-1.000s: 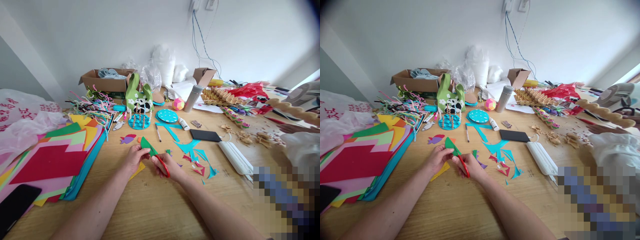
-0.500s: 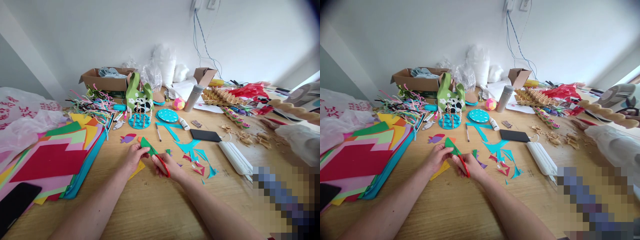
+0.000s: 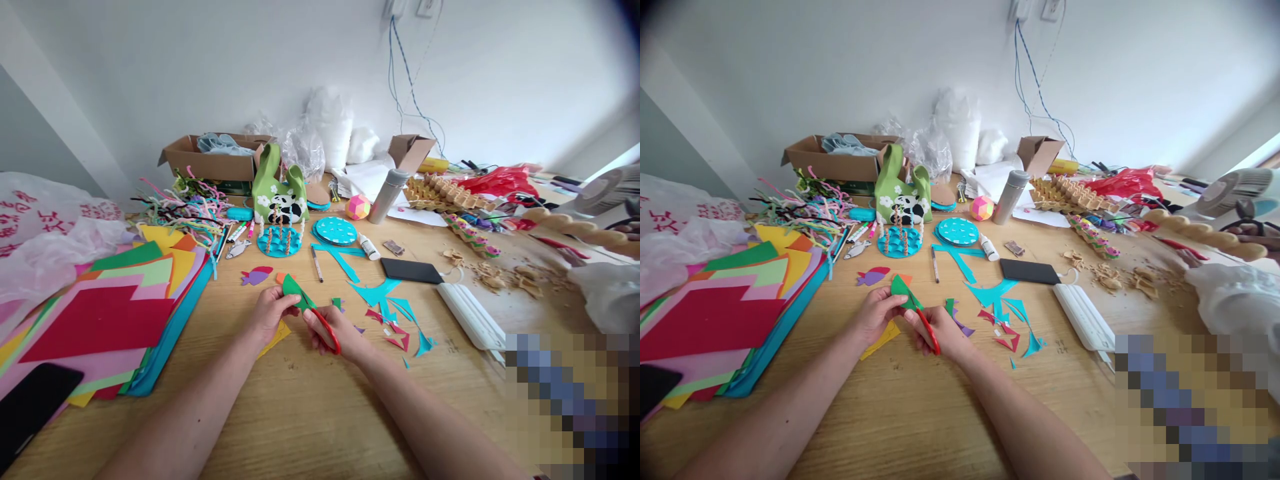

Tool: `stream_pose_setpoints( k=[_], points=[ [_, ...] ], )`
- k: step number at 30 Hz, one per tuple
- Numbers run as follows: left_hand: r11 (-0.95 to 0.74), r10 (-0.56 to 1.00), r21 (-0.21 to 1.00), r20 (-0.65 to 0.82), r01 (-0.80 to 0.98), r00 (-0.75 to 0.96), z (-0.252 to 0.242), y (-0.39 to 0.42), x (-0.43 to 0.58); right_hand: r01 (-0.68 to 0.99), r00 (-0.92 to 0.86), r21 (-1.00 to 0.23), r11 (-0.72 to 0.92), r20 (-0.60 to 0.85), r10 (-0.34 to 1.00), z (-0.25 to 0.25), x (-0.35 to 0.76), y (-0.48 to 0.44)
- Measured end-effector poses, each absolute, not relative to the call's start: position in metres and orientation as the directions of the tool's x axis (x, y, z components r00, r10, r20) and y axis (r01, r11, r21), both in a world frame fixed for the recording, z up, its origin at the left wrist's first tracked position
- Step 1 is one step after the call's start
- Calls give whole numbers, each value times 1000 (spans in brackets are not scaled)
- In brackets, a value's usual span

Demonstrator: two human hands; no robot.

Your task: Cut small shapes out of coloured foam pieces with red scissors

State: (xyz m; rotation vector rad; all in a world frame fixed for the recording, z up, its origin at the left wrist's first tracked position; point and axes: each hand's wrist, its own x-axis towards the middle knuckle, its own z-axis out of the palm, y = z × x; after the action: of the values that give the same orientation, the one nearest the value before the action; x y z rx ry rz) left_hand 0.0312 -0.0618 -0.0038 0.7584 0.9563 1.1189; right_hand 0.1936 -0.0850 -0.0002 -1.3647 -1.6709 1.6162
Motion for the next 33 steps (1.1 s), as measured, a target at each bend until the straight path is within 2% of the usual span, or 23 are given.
stream_pose_setpoints(
  k=[20, 26, 33],
  points=[
    [252, 967, 889, -211, -383, 146, -3, -61, 31, 331, -437, -932, -148, -290, 851, -1, 195, -84],
    [172, 983, 862, -183, -477, 23, 2, -59, 32, 312, -477, -938, -149, -290, 829, -6, 198, -83],
    [201, 973, 808, -229, -554, 20, -4, -56, 29, 275, -473, -943, -186, -301, 828, 0, 196, -85]
  ],
)
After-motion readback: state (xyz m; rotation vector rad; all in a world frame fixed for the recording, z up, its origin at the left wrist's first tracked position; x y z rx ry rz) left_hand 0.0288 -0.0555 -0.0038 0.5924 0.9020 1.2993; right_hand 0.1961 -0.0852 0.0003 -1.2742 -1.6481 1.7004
